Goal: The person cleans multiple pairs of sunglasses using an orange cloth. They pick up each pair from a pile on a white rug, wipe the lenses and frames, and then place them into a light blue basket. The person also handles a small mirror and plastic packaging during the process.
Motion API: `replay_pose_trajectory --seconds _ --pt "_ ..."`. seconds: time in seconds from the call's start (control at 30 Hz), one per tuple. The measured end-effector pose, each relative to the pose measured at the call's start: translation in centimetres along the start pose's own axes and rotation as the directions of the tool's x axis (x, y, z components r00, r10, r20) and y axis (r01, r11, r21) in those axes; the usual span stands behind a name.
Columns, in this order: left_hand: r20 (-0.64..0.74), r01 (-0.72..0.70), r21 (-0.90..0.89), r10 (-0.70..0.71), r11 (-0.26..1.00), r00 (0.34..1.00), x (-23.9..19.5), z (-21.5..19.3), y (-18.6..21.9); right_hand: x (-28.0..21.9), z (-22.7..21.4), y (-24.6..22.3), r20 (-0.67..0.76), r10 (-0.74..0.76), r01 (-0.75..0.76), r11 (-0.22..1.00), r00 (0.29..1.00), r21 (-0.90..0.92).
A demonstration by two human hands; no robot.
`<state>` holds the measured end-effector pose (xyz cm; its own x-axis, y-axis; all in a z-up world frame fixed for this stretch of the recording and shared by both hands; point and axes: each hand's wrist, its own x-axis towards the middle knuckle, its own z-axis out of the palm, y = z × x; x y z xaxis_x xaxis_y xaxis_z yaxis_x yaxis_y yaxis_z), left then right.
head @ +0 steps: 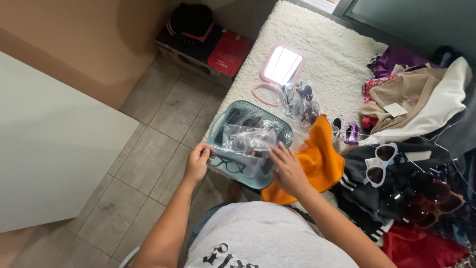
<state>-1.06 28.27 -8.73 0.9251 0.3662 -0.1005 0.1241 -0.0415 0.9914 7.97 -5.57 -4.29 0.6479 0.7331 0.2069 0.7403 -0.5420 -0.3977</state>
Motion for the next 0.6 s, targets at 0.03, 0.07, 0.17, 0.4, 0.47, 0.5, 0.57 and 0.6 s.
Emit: replay_pose_trajectory --seconds 0.03,0.07,0.17,0.4,0.47,0.5,0.57,0.6 --pt "0.003 0.001 -0.001 -0.001 1.000 1.000 0.2 0.4 -0.2 0.2 -0.6 -0.1 0.001 0.003 -0.003 1.000 1.000 -0.001" --pt "0.026 -0.021 0.055 0.020 0.998 0.999 0.3 0.8 -0.4 0.4 -1.2 -0.2 -0.163 0.026 -0.002 0.990 0.986 0.144" --pt "0.094 -0.136 0.280 0.114 0.950 0.989 0.5 1.5 0.7 -0.2 -3.1 -0.6 -0.388 0.153 -0.027 0.950 0.909 0.311" --pt "0.235 -0.344 0.758 0.261 0.553 0.936 -0.2 2.7 1.6 -5.8 -6.5 0.1 -0.518 0.409 -0.133 0.862 0.751 0.489" --pt "0.229 -0.384 0.821 0.371 0.423 0.900 -0.7 3.5 2.0 -8.7 -6.2 1.5 -0.508 0.470 -0.177 0.835 0.722 0.522" --pt "0.233 -0.398 0.873 0.475 0.282 0.849 -0.9 3.8 2.3 -10.1 -6.0 2.1 -0.493 0.529 -0.217 0.802 0.691 0.556" --pt "0.337 -0.495 0.826 0.468 0.271 0.817 -1.6 5.1 2.9 -13.0 -6.0 2.9 -0.412 0.636 -0.281 0.708 0.653 0.648" --pt "0.429 -0.579 0.771 0.457 0.263 0.779 -2.0 5.8 3.3 -14.5 -6.0 3.3 -0.313 0.724 -0.337 0.599 0.614 0.726"
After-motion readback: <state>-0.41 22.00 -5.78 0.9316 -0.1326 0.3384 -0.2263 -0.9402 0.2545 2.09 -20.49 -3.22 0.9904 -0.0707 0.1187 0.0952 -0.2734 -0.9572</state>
